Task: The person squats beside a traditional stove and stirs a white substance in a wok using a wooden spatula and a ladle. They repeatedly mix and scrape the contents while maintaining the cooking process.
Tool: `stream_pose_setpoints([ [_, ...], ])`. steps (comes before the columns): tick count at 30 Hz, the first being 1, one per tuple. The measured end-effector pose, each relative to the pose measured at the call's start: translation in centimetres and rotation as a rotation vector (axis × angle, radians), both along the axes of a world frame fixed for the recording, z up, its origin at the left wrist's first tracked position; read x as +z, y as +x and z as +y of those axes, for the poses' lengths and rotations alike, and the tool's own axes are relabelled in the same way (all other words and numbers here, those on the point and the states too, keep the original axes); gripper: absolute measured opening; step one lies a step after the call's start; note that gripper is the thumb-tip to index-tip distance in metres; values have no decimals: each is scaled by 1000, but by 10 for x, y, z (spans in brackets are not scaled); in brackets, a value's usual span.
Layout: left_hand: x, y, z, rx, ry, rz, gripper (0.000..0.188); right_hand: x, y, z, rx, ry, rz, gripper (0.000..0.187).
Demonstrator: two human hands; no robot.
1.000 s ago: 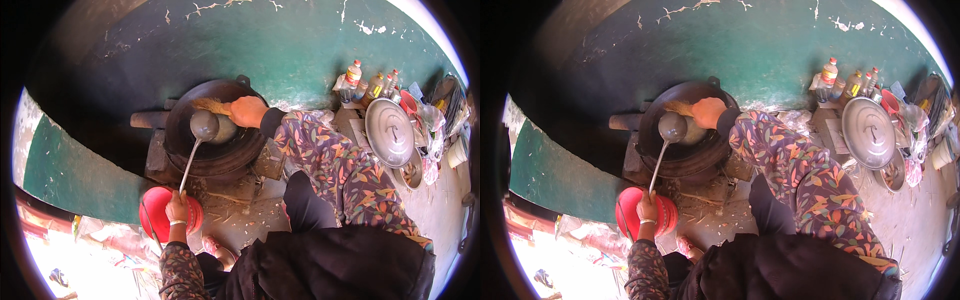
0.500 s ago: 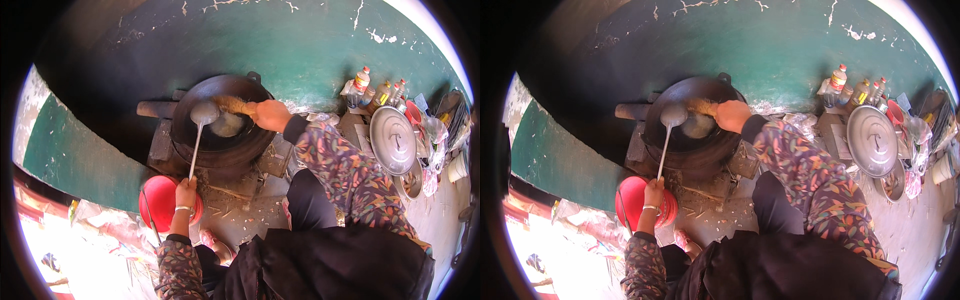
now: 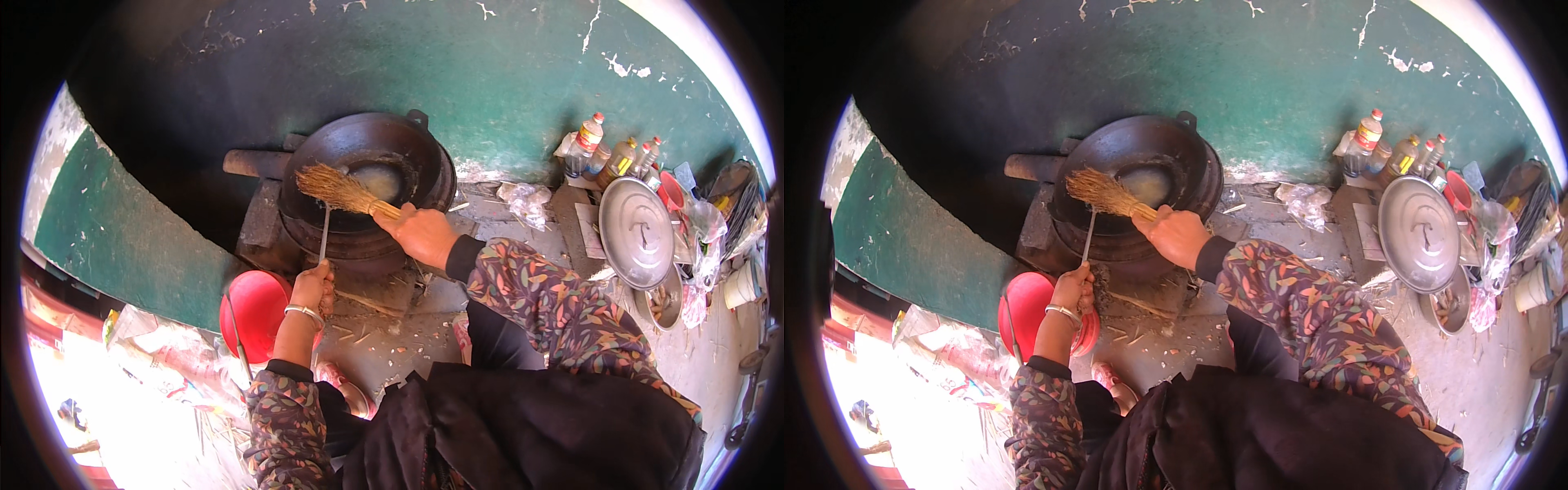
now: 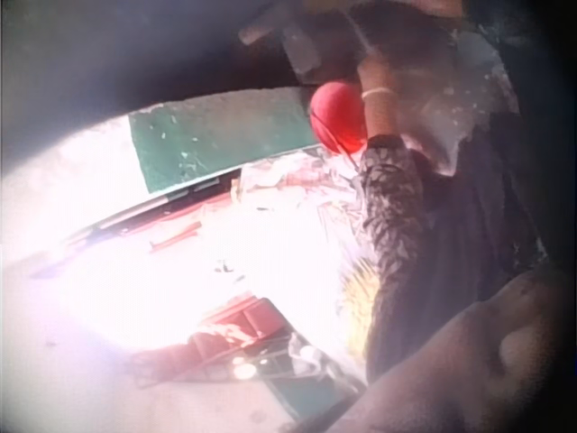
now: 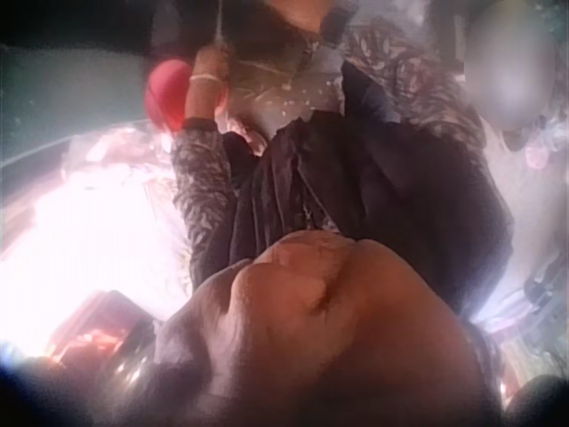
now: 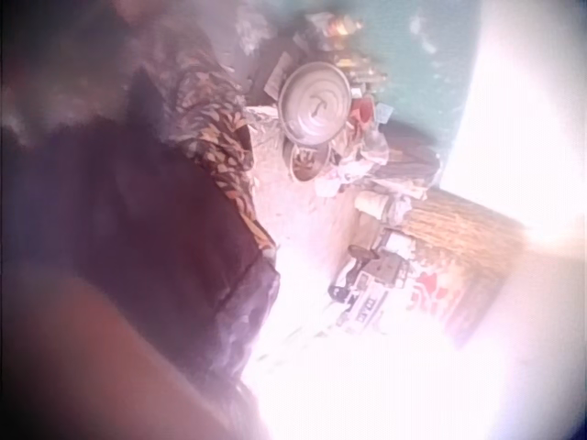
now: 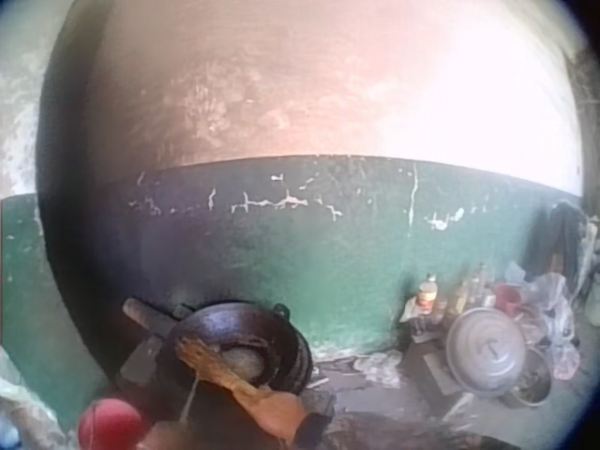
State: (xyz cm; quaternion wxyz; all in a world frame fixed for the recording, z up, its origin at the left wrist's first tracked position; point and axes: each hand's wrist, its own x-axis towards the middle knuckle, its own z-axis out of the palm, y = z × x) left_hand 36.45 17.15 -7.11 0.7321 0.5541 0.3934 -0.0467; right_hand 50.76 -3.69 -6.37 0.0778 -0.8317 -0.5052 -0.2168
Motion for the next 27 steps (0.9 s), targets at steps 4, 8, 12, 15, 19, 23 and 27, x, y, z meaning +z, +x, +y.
stream_pose_setpoints([
  [4,1,0,1,55,-65,-20,32,-4,3,12,0,31,23,41],
  [8,-9,5,3,60,-89,-59,32,0,9,15,-126,43,83,33],
  [12,-13,4,-1,59,-73,-29,32,-5,53,-3,-260,-76,272,23],
  [15,-12,-1,0,42,-58,-47,32,19,40,-8,-283,-56,273,22],
  [19,-9,-8,1,49,-49,-23,33,43,13,5,-166,-11,258,27],
  [23,-5,-8,-2,22,27,5,33,23,7,19,-114,8,190,29],
  [27,-10,-8,-5,15,82,-18,33,15,40,26,-151,5,57,19],
])
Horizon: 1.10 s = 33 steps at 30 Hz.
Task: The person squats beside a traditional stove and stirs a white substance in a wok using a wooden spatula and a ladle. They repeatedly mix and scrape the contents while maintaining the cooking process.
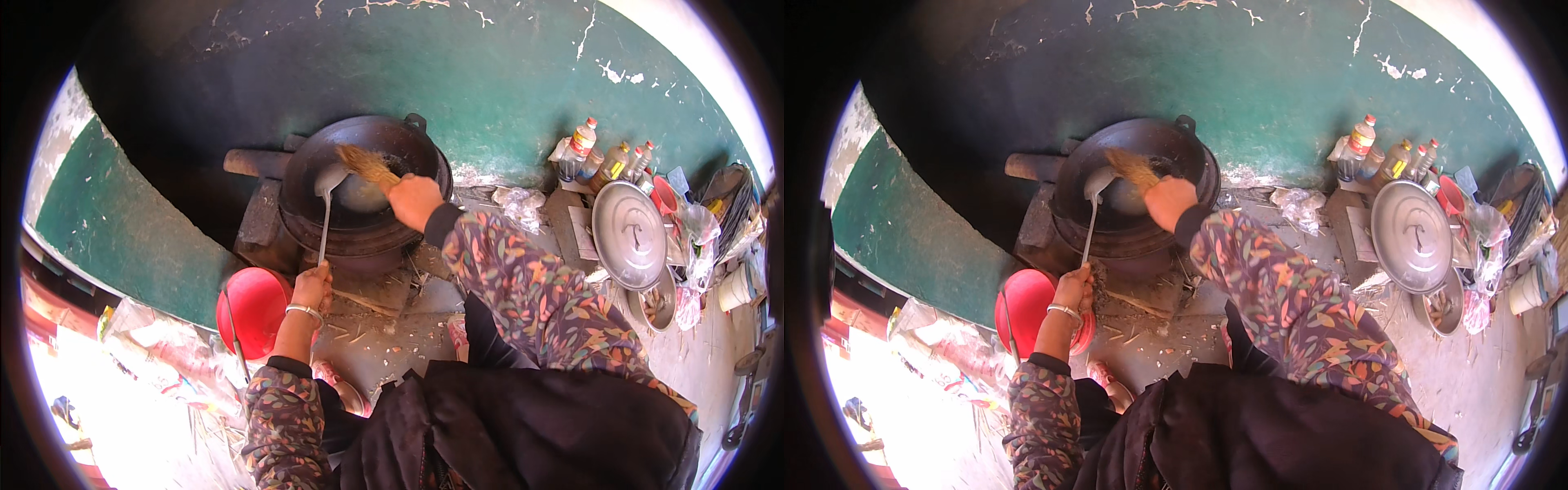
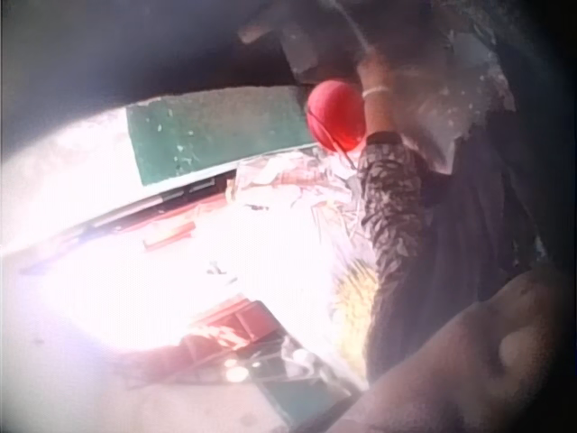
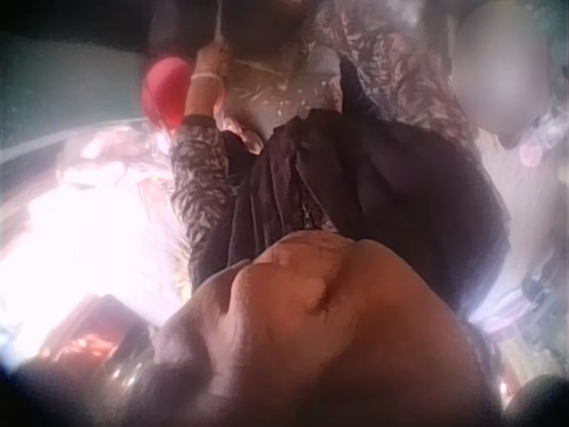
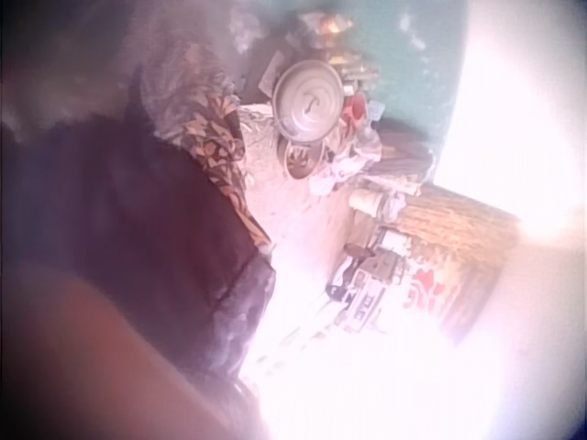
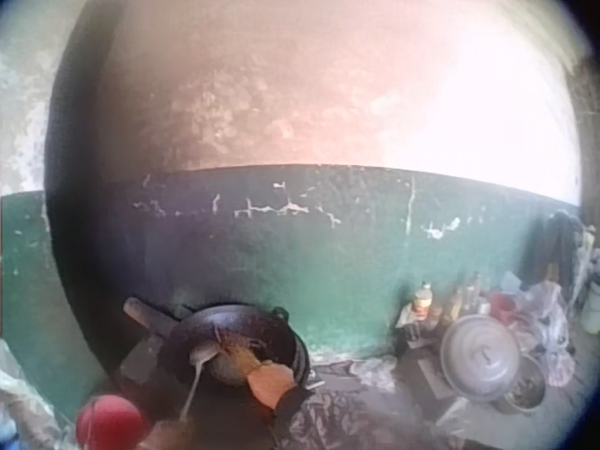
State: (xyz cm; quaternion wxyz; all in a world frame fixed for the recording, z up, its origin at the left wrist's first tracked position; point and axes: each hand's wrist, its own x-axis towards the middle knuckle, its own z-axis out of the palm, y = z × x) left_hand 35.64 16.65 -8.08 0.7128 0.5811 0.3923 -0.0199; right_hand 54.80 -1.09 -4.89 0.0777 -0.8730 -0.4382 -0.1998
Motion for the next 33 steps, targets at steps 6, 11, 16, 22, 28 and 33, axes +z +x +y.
stream_pose_setpoints([
  [6,-2,-8,10,-26,-51,10,34,28,0,-26,-89,7,185,20],
  [11,-4,-13,17,-36,-109,1,35,38,-18,-24,-23,-2,173,25],
  [16,-4,-9,15,-22,-106,12,36,5,-13,-13,-32,31,4,21],
  [22,-6,-12,20,-47,-140,-1,37,19,11,-32,-96,31,100,25],
  [28,-16,-17,25,-50,-101,-10,38,19,-12,-27,39,115,45,32],
  [33,-19,-10,18,-89,48,-19,41,-9,24,-23,-27,-25,-24,31],
])
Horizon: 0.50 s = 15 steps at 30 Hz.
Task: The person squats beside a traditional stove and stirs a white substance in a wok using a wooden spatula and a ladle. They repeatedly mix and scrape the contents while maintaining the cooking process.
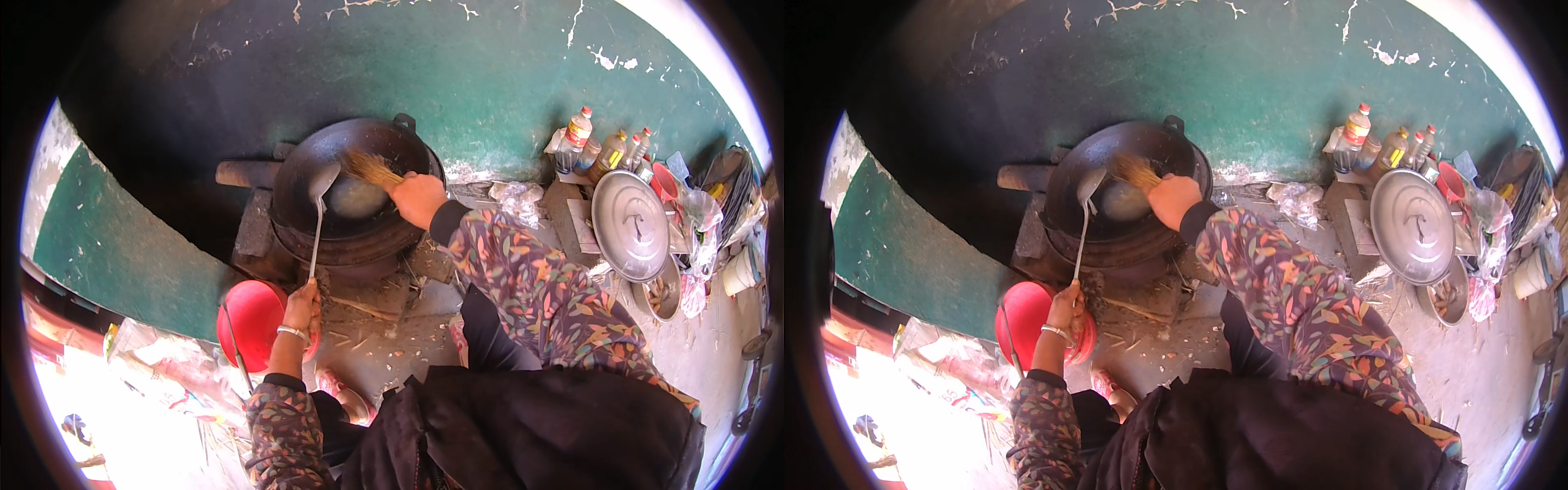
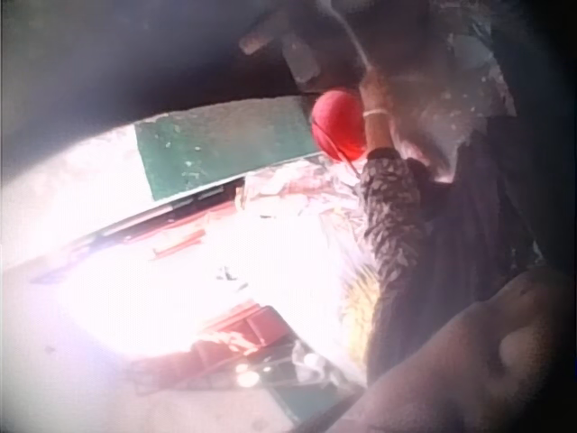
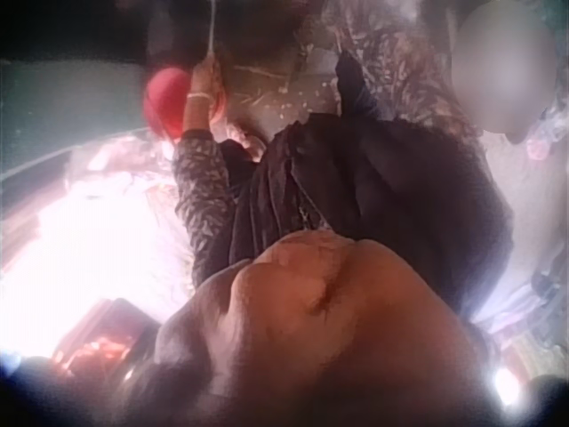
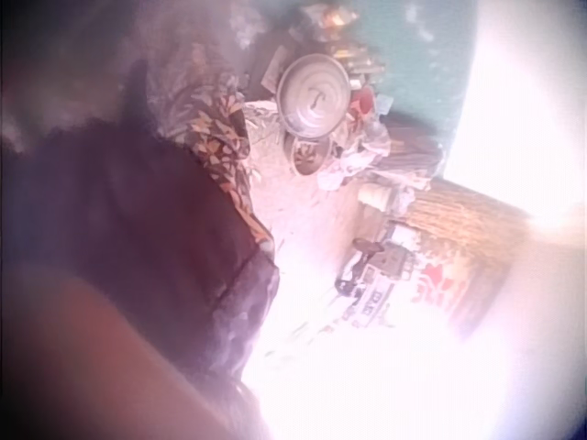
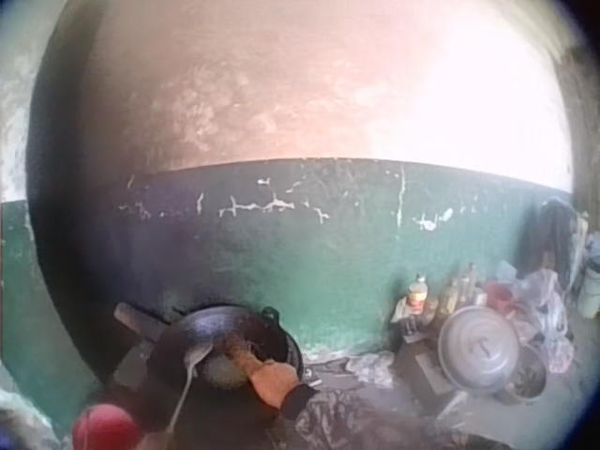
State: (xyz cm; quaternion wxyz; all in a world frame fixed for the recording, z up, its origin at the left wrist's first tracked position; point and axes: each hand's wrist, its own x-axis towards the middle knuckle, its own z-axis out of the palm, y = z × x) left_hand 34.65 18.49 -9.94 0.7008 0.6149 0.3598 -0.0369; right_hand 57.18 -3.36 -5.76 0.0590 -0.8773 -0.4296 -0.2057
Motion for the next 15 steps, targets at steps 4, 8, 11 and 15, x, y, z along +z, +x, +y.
stream_pose_setpoints([
  [4,-18,0,8,-6,131,-48,43,14,-3,-18,-130,70,145,27],
  [8,-67,-5,29,-61,711,-105,49,46,-7,-27,5,228,266,35],
  [11,-66,-6,28,-120,971,-100,51,58,-10,-24,73,299,276,37],
  [15,-57,-5,23,-116,1013,-97,52,46,3,-19,1,157,340,36],
])
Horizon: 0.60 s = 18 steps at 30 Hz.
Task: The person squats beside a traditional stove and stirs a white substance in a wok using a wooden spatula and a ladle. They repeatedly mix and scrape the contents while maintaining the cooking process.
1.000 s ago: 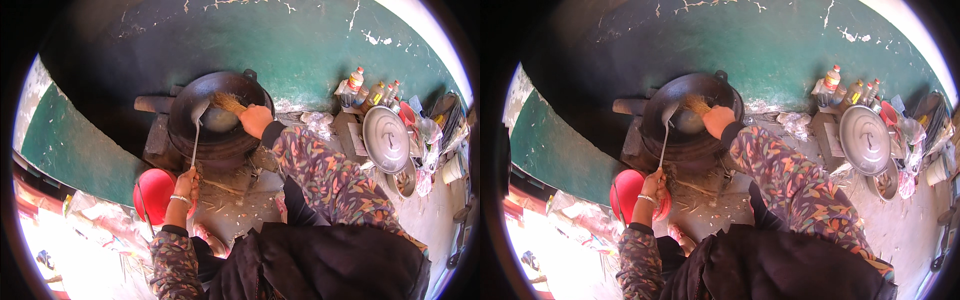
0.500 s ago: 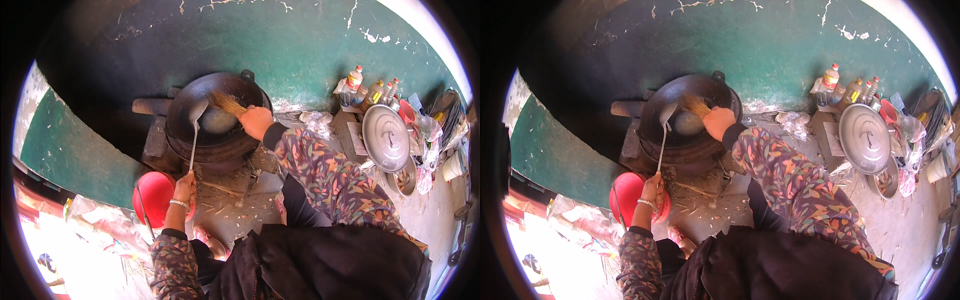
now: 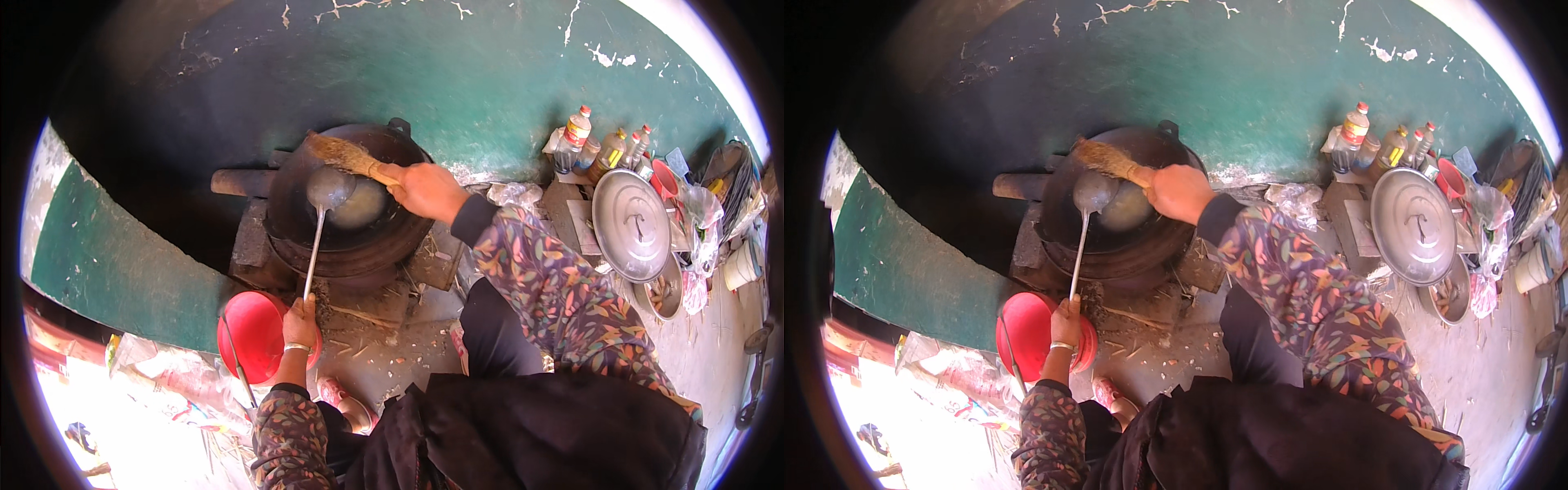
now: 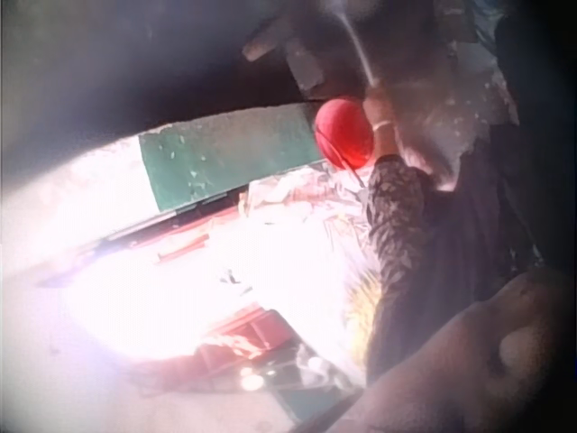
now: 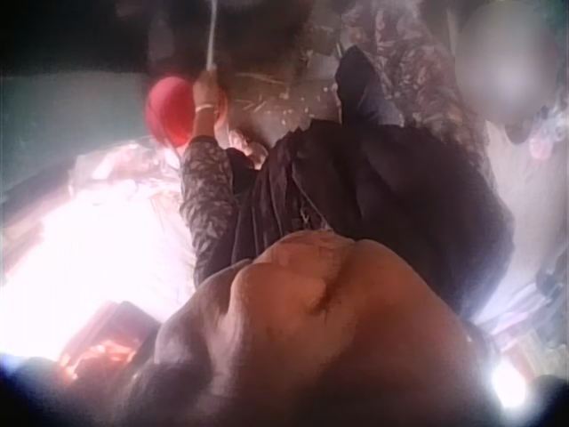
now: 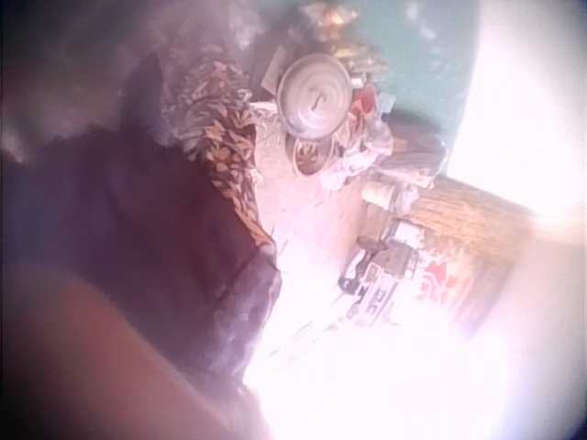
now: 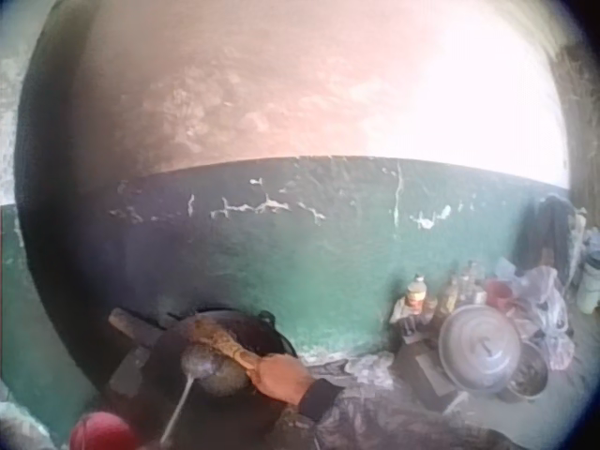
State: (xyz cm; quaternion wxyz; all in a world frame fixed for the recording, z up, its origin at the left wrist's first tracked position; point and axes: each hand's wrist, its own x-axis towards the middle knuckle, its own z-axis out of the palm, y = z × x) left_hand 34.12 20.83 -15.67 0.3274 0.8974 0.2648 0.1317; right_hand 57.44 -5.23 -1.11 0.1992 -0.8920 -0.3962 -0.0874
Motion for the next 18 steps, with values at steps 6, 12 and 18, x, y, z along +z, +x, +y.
stream_pose_setpoints([
  [6,-7,-2,9,13,161,92,50,-26,32,-16,-44,-60,93,35],
  [12,-3,-7,7,40,273,160,46,33,24,-18,3,127,128,40],
  [18,2,2,-2,75,436,217,42,21,29,1,15,-166,61,39],
])
